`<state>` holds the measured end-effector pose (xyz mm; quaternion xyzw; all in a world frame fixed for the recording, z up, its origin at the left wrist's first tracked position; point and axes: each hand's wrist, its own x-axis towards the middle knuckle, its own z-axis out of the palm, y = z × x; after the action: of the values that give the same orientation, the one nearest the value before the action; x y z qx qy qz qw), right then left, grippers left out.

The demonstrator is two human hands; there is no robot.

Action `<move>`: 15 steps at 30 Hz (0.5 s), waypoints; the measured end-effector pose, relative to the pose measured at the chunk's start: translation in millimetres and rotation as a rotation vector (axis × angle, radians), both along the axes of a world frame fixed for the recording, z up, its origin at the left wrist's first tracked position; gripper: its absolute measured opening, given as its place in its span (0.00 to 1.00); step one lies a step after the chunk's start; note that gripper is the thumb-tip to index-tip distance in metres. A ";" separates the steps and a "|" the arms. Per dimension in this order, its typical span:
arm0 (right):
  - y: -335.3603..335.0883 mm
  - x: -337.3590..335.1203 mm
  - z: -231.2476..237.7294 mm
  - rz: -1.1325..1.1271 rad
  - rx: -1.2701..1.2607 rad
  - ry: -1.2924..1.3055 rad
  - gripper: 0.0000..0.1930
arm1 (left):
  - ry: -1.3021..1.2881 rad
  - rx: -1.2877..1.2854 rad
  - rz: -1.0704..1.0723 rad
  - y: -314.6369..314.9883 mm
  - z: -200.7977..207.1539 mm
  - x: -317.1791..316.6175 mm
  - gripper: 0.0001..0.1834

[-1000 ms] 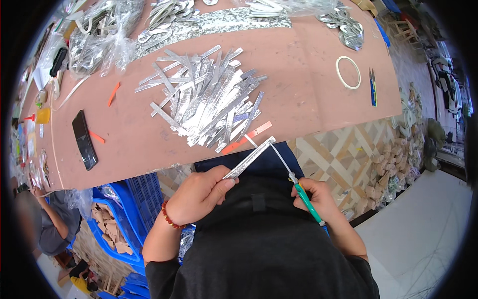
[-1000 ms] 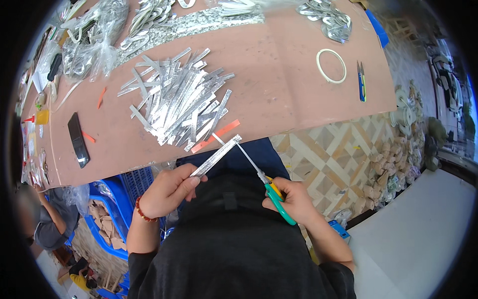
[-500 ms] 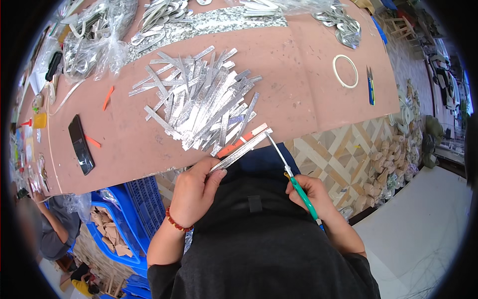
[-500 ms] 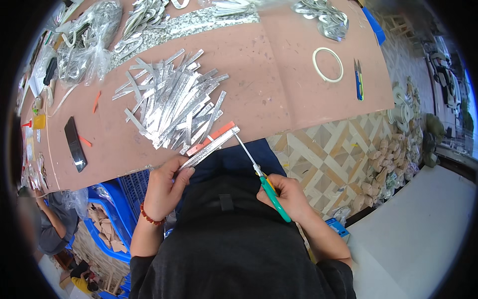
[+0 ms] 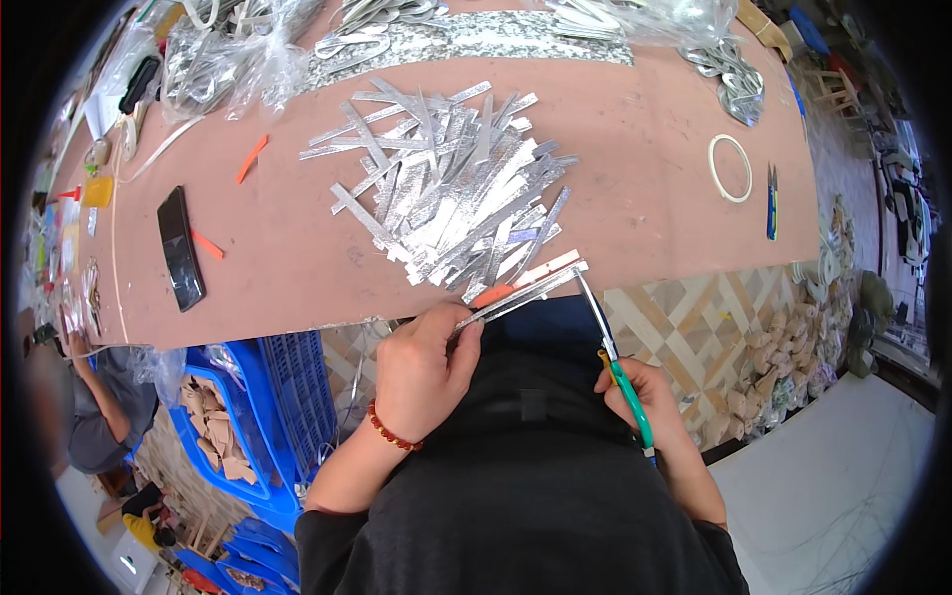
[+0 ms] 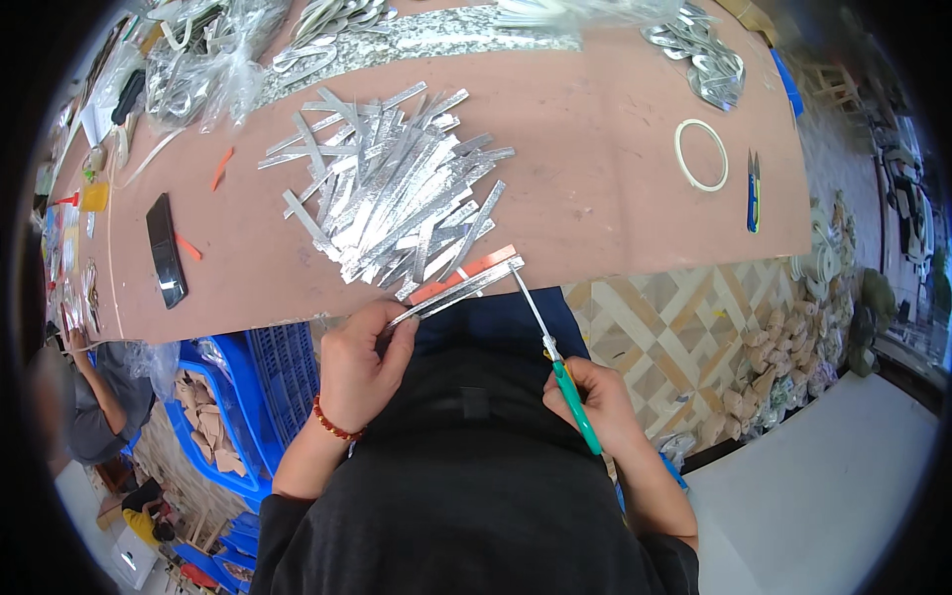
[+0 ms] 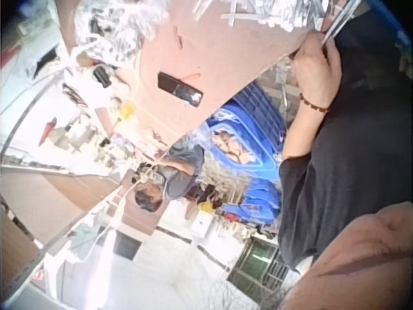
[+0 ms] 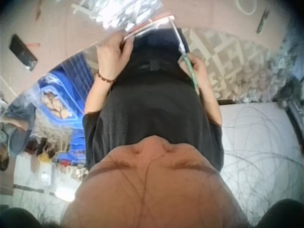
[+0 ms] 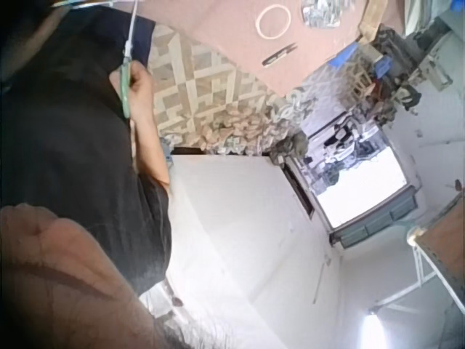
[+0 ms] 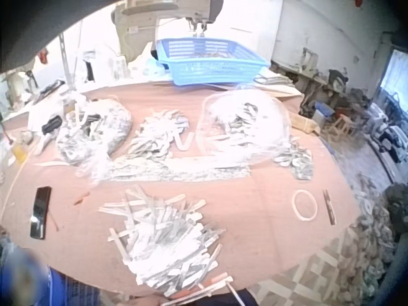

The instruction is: The recorder uses scissors to cut long silver material strips into shorter pieces at a workbench.

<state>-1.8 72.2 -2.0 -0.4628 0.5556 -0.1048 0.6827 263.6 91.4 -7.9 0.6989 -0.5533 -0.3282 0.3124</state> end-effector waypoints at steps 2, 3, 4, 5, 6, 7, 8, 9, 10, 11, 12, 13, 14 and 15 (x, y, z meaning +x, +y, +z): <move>-1.1 1.8 1.5 0.004 -0.001 -0.003 0.06 | -0.008 -0.016 0.006 1.1 -2.8 -0.5 0.03; -1.3 2.3 1.6 0.003 -0.001 -0.005 0.05 | -0.014 -0.032 0.008 1.7 -4.6 -0.6 0.03; -1.2 2.4 1.1 0.005 -0.002 -0.005 0.05 | -0.015 -0.032 0.009 1.9 -5.4 -0.1 0.03; -0.8 2.0 -0.1 0.009 -0.011 -0.005 0.05 | -0.027 -0.051 -0.002 2.1 -6.0 0.3 0.03; -0.6 1.6 -0.5 0.013 -0.020 -0.004 0.05 | -0.038 -0.069 -0.014 2.3 -7.1 0.6 0.03; -0.5 1.5 -0.2 0.016 -0.022 -0.007 0.05 | -0.041 -0.070 -0.011 3.1 -9.6 0.7 0.03; -0.5 1.2 0.1 0.001 0.016 -0.003 0.06 | -0.022 -0.112 -0.006 3.7 -13.2 0.6 0.03; -0.4 0.5 0.5 -0.013 0.053 0.000 0.07 | -0.003 -0.153 0.000 4.5 -14.6 0.9 0.04; -1.3 -2.8 1.6 -0.011 0.049 -0.001 0.07 | -0.005 -0.156 0.003 4.7 -10.7 1.7 0.04; -2.5 -7.8 3.9 0.082 -0.058 -0.001 0.11 | 0.178 -0.082 0.005 5.5 -3.2 2.8 0.03; -3.9 -9.9 6.6 0.175 -0.166 -0.001 0.15 | 0.361 -0.008 0.007 5.8 2.3 3.8 0.03; -7.5 -6.8 12.9 0.176 -0.170 -0.004 0.15 | 0.357 -0.012 0.008 5.0 6.2 4.7 0.03; -16.0 0.2 20.3 0.267 -0.262 -0.047 0.20 | 0.675 -0.012 0.122 2.4 8.7 6.8 0.04; -24.2 8.2 25.6 0.359 -0.353 -0.090 0.25 | 0.993 -0.014 0.237 -0.5 10.3 8.9 0.04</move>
<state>6.4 47.9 23.5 -0.6610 0.4066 -0.0981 0.6230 272.5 91.0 2.5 0.5146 -0.2571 -0.5795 0.5773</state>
